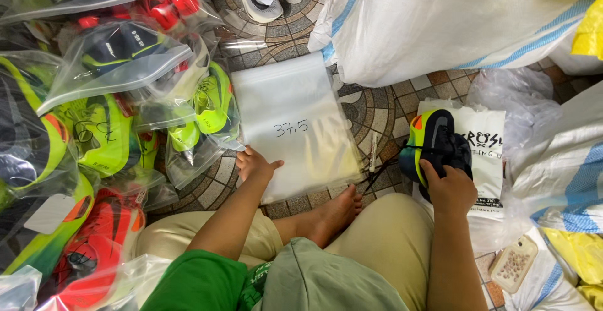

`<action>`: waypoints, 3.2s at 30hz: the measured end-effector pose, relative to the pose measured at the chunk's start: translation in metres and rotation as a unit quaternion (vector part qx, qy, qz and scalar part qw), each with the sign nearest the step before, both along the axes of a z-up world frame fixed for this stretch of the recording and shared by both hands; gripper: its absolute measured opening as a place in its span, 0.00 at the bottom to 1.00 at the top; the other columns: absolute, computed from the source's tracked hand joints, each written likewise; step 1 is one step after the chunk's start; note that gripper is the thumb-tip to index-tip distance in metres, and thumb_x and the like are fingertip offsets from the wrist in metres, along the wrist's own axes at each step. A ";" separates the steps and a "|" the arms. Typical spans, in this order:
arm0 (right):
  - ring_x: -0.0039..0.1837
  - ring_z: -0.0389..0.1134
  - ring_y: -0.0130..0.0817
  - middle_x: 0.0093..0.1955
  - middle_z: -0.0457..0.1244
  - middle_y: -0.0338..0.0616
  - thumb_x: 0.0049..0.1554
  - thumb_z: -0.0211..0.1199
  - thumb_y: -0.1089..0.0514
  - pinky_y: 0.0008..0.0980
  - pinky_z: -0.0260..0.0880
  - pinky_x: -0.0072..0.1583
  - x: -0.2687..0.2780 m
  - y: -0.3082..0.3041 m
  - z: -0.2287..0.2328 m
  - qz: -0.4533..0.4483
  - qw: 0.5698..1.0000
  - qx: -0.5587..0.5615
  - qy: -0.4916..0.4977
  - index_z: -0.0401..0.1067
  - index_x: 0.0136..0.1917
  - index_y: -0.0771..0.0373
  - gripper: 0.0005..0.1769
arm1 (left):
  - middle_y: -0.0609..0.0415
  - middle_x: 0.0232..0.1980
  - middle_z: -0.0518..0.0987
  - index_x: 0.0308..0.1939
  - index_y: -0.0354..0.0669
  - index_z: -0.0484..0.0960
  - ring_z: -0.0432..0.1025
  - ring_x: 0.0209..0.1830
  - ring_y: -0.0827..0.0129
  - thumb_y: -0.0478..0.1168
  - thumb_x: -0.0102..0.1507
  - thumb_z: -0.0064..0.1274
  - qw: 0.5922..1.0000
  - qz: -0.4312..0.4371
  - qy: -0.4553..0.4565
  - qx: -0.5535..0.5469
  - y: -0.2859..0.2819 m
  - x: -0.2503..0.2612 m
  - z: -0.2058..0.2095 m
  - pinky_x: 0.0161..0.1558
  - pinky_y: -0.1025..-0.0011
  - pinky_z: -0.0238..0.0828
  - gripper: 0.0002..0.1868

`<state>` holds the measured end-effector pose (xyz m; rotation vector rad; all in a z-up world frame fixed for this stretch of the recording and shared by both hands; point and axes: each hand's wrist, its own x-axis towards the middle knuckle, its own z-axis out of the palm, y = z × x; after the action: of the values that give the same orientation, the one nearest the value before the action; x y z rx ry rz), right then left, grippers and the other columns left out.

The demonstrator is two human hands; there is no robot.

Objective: The person organizes and packs various athletic shoes into plastic bags, writing sizes on the bags with a marker before sealing them.

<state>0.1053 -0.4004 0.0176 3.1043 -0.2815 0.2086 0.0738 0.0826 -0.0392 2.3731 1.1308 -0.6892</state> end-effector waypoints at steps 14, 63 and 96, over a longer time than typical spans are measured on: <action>0.40 0.71 0.48 0.32 0.65 0.51 0.71 0.69 0.26 0.35 0.68 0.42 0.004 0.133 0.088 0.205 0.962 0.153 -0.092 0.80 0.39 0.64 0.40 | 0.50 0.36 0.87 0.50 0.51 0.91 0.87 0.38 0.53 0.54 0.80 0.44 0.967 -0.146 -0.174 0.114 0.046 -0.041 -0.005 0.37 0.54 0.88 0.21; 0.40 0.79 0.45 0.42 0.76 0.54 0.66 0.69 0.56 0.57 0.85 0.46 0.071 0.185 0.007 -0.005 0.552 0.806 0.213 0.84 0.55 0.67 0.12 | 0.42 0.74 0.71 0.61 0.58 0.75 0.63 0.75 0.26 0.45 0.63 0.72 0.838 0.026 -0.490 0.236 0.121 -0.060 0.190 0.55 0.21 0.69 0.26; 0.34 0.65 0.28 0.28 0.67 0.46 0.51 0.82 0.61 0.27 0.64 0.36 -0.004 0.277 0.005 0.127 0.728 0.636 0.222 0.85 0.37 0.66 0.08 | 0.48 0.32 0.86 0.43 0.35 0.88 0.89 0.40 0.54 0.37 0.64 0.75 0.672 0.379 -0.288 -0.568 -0.053 -0.041 0.074 0.47 0.51 0.89 0.12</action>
<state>0.1010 -0.1230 0.0230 4.2709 0.1154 -1.2914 0.0324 0.0299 0.0349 0.7855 0.8358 -0.1523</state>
